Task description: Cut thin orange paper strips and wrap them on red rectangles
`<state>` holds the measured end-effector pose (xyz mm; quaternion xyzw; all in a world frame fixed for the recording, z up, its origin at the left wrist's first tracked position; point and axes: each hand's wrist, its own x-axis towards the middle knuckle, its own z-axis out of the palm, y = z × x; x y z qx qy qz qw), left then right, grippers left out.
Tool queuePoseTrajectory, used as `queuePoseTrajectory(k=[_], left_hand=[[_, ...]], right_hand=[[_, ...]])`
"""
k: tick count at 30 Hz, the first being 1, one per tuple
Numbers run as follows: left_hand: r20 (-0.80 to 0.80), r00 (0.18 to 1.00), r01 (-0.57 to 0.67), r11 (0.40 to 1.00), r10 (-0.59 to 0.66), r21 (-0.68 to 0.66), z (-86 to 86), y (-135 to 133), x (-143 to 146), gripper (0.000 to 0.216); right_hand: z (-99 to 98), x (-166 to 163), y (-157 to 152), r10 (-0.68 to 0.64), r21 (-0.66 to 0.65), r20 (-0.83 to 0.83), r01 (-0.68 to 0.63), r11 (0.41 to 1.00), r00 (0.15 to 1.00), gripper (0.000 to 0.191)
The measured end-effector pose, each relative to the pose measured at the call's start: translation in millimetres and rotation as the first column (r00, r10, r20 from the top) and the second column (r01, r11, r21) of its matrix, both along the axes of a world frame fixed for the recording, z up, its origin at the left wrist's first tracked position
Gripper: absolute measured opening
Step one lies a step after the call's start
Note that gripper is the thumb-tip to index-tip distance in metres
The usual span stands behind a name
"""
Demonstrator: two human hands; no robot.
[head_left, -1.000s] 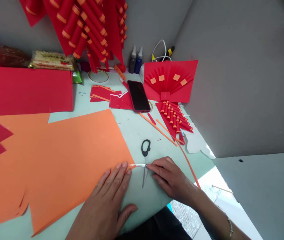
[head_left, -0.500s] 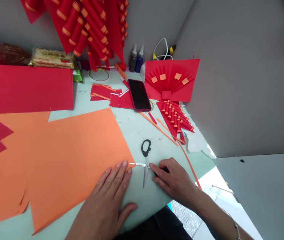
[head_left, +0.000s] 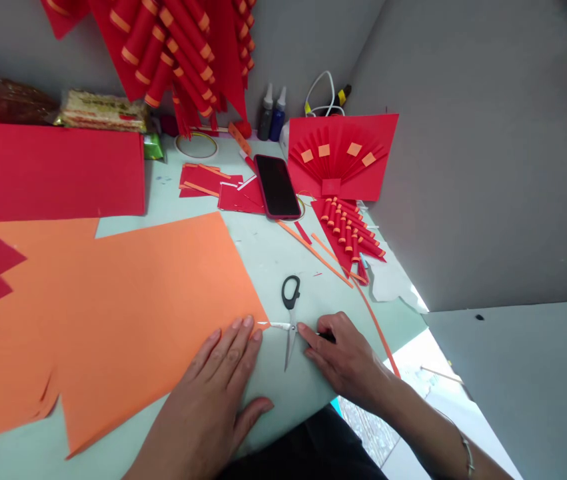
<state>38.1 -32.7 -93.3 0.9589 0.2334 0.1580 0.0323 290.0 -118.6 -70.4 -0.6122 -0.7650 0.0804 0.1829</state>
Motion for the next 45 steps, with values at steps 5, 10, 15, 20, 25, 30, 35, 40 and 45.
queuePoseTrajectory(k=[5, 10, 15, 20, 25, 30, 35, 40, 45], left_hand=[[-0.015, 1.000, 0.000, 1.000, 0.000, -0.001, 1.2, 0.0, 0.0, 0.079], [-0.028, 1.000, 0.001, 1.000, -0.001, 0.011, 2.2, -0.1, 0.3, 0.079], [-0.029, 1.000, -0.007, 1.000, 0.007, -0.008, 3.4, -0.5, -0.1, 0.081], [-0.022, 1.000, 0.000, 1.000, 0.000, -0.001, 4.6, 0.0, 1.5, 0.080], [-0.053, 0.999, 0.003, 1.000, -0.003, 0.006, 6.0, -0.7, 1.7, 0.078], [-0.052, 0.999, 0.002, 1.000, -0.001, 0.011, 6.2, -1.6, 1.4, 0.077], [-0.039, 0.999, -0.007, 1.000, 0.006, -0.031, 7.7, -1.2, 1.2, 0.081], [-0.032, 0.999, -0.008, 0.999, 0.006, -0.044, 9.1, -1.4, 1.7, 0.081], [-0.041, 0.999, -0.012, 0.998, 0.010, -0.057, 8.7, -1.9, 1.6, 0.080]], right_hand=[[1.3, -1.0, -1.7, -0.008, -0.009, -0.016, 0.007, 1.000, 1.000, 0.035], [1.6, -0.8, -2.9, -0.027, -0.002, -0.021, 0.027, 1.000, 0.999, 0.035], [4.0, -1.8, -2.4, -0.012, 0.000, -0.014, 0.012, 1.000, 1.000, 0.036], [2.2, -2.0, -4.1, -0.028, 0.003, -0.016, 0.028, 1.000, 0.999, 0.036], [1.5, -1.9, -5.7, -0.016, -0.020, -0.033, 0.016, 1.000, 0.999, 0.036], [3.3, -2.5, -7.5, -0.033, -0.013, -0.032, 0.033, 0.999, 0.999, 0.036], [4.3, -3.9, -6.6, -0.035, -0.020, -0.034, 0.034, 0.999, 0.999, 0.035], [4.1, -5.8, -5.2, -0.034, 0.011, -0.013, 0.034, 0.999, 0.999, 0.036], [6.6, -6.2, -6.6, -0.018, 0.017, 0.007, 0.018, 1.000, 1.000, 0.036]])
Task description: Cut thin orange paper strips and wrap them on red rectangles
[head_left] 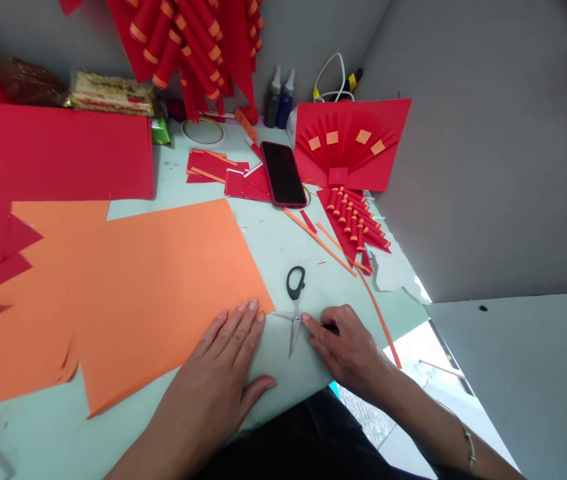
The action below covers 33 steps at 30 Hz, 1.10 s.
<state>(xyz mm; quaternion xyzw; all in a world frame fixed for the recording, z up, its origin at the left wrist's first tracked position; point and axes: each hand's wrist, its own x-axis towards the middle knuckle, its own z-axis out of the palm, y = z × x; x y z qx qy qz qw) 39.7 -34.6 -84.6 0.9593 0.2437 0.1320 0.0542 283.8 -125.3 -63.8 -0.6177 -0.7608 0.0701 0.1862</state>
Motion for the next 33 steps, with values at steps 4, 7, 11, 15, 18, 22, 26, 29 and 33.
queuePoseTrajectory(k=[4, 7, 11, 15, 18, 22, 26, 29, 33], left_hand=[[0.005, 1.000, 0.007, 1.000, -0.007, 0.019, -0.7, -1, 0, 0.080], [0.008, 1.000, 0.006, 1.000, -0.006, 0.016, -0.7, -1, 1, 0.078], [0.021, 1.000, 0.001, 1.000, -0.001, -0.021, -0.1, -1, 0, 0.077], [0.007, 1.000, -0.004, 0.999, 0.005, -0.042, -0.9, -1, 0, 0.077], [-0.002, 1.000, -0.001, 1.000, 0.001, -0.028, -1.2, -1, 1, 0.078], [0.006, 1.000, -0.006, 1.000, 0.006, -0.001, 1.7, -2, 0, 0.079], [0.025, 0.999, -0.035, 0.998, 0.033, 0.059, 2.9, -7, -8, 0.080], [0.025, 0.997, -0.069, 0.994, 0.067, 0.082, -0.4, -12, -12, 0.082], [0.022, 0.997, -0.077, 0.994, 0.075, 0.080, -5.6, -14, -12, 0.084]], right_hand=[[1.5, 0, 0, 0.010, -0.005, 0.000, -0.010, 1.000, 1.000, 0.035], [0.7, 0, -1, 0.009, -0.022, -0.009, -0.009, 1.000, 1.000, 0.035], [-0.7, -1, 0, -0.002, -0.029, -0.030, 0.002, 1.000, 1.000, 0.036], [-0.4, -3, 1, 0.010, -0.027, -0.020, -0.011, 1.000, 1.000, 0.036], [-0.4, -3, -1, 0.003, -0.043, -0.023, -0.004, 0.999, 1.000, 0.036], [-0.3, -3, -1, 0.004, -0.042, -0.036, -0.006, 0.999, 0.999, 0.036], [0.6, -5, 2, 0.006, -0.029, -0.027, -0.007, 1.000, 1.000, 0.036], [0.5, -6, 5, 0.013, 0.002, -0.030, -0.013, 1.000, 0.999, 0.035], [-0.4, -8, 7, 0.033, 0.011, -0.027, -0.033, 0.999, 0.999, 0.035]])
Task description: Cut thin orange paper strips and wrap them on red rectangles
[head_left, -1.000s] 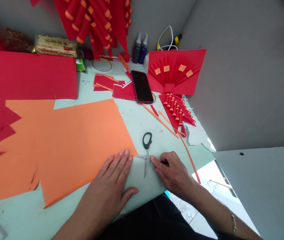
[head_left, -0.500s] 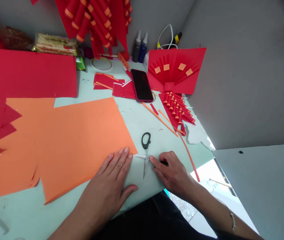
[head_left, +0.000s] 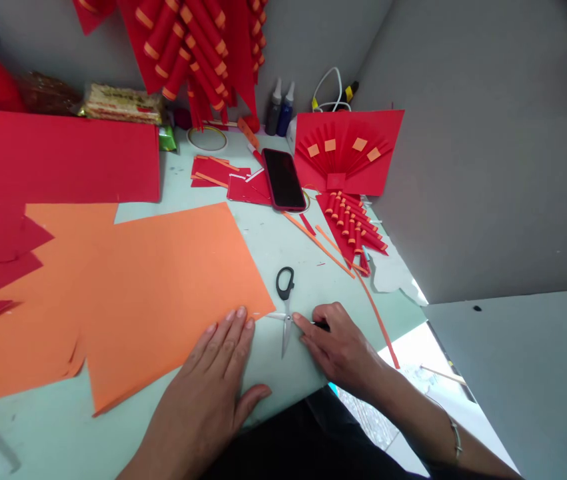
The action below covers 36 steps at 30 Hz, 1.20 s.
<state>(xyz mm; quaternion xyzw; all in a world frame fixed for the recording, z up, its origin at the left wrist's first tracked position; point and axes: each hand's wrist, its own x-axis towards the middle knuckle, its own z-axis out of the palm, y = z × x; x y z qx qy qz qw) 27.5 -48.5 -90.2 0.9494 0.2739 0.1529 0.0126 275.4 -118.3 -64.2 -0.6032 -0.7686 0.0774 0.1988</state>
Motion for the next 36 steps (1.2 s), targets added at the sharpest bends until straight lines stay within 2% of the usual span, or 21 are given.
queuePoseTrajectory(k=[12, 25, 36], left_hand=[[-0.002, 1.000, 0.020, 0.999, -0.020, 0.031, -1.4, 0.8, 0.1, 0.079], [0.003, 1.000, 0.027, 0.999, -0.028, 0.043, -5.1, 0.9, -1.3, 0.083], [0.007, 1.000, 0.018, 1.000, -0.018, 0.018, -1.3, 2.3, 6.4, 0.086]], right_hand=[[-1.5, -0.7, 1.3, 0.028, 0.038, 0.012, -0.028, 0.999, 1.000, 0.034], [-0.9, -4.8, -2.1, 0.009, -0.048, -0.015, -0.010, 0.999, 1.000, 0.037], [-3.4, -1.5, -5.4, 0.001, -0.029, -0.030, -0.001, 1.000, 1.000, 0.036]])
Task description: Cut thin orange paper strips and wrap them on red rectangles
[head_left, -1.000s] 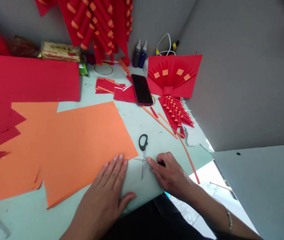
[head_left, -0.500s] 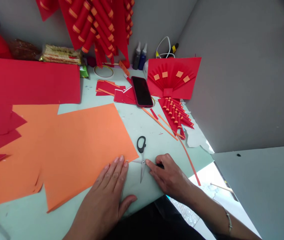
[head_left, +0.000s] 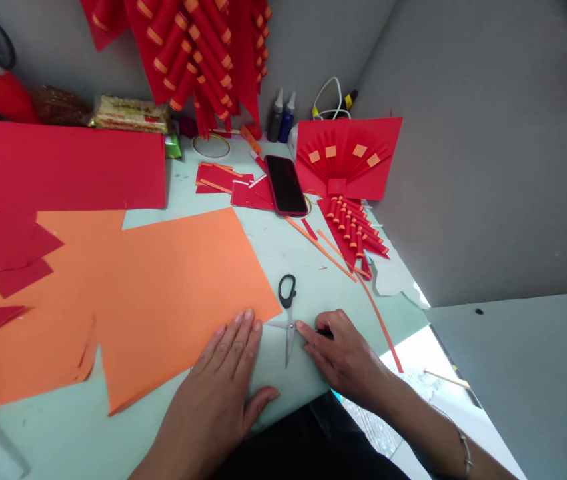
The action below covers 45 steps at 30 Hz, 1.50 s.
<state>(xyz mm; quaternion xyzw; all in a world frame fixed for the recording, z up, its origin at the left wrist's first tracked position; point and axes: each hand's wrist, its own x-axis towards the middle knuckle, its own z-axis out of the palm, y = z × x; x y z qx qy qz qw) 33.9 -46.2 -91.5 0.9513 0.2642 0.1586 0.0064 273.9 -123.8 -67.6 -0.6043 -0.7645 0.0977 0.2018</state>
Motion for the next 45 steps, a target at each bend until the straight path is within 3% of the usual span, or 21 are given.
queuePoseTrajectory(k=[11, 45], left_hand=[[-0.033, 0.999, -0.026, 1.000, 0.027, 0.013, -1.3, -2, -7, 0.083], [-0.005, 0.999, -0.044, 0.999, 0.044, 0.006, -1.3, -3, 2, 0.086]], right_hand=[[-2.3, 1, 6, -0.005, 0.065, -0.004, 0.006, 0.998, 1.000, 0.035], [-2.7, -6, -3, -0.050, -0.008, -0.029, 0.049, 0.999, 0.998, 0.037]])
